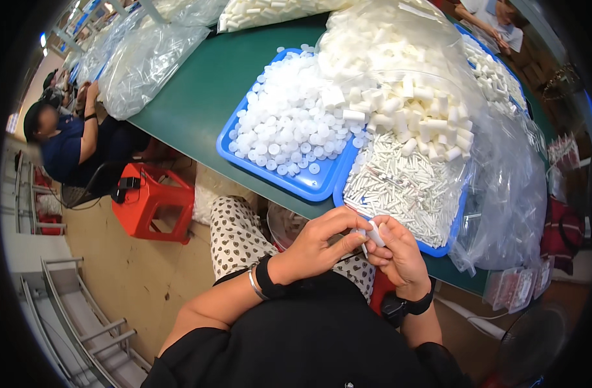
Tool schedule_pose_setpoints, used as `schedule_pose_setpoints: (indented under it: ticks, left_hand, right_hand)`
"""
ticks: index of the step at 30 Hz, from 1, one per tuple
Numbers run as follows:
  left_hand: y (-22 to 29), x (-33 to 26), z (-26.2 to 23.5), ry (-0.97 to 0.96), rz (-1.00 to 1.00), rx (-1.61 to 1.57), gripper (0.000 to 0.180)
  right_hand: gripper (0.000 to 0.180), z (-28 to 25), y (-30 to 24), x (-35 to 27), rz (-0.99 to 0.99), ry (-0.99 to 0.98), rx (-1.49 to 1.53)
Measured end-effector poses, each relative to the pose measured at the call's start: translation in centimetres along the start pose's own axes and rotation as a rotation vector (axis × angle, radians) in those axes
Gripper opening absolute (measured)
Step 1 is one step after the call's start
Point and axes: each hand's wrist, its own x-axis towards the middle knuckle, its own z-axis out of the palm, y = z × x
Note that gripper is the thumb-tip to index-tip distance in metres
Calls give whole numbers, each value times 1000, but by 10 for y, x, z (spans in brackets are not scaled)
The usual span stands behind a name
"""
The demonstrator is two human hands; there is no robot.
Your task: The person sits at a green work table and repeatedly assembles small white plastic components. They pick a white disc from a blue tray, insert a thin white rod into it, and slide a white cylindrical piece over the rod. The person handles the items one at a time, placing the finished assemblies into a pile on the table.
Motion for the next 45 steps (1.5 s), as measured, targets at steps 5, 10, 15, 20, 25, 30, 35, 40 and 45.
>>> schedule_pose_setpoints:
  ticks: [5,10,15,20,25,30,35,40,45]
  left_hand:
    - [1,0,1,-18,-67,36,20]
    - [1,-7,-7,18,-389,-159,26]
    - [-17,-10,-15,-1,-549,-409,29]
    - [-26,-5,-23,-77,-587,-572,31]
    - [-29,-2,-25,-90,-640,-677,31]
    - [-29,-7,-22,-79,-567,-559,31]
    - [-18,-8,-13,-125,-559,-601,41]
    - [-22,0,-25,-77,-629,-756,26]
    - [-14,9,-29,-62,-615,-967,20]
  right_hand:
    - [22,-17,-3,6,91,-25,-143]
    - [24,-3,1,9,35,19,-714]
    - [24,12,13,9,-94,76,-1039]
    - [16,16,29,9,-227,120,-1139]
    - [13,20,31,9,-128,202,-705]
    - [17,16,28,4,-48,159,-278]
    - [14,16,33,-3,-128,180,-454]
    - [17,10,-7,-28,-467,482,-1151]
    - [17,-74,-76,-57,-638,1110,-2181]
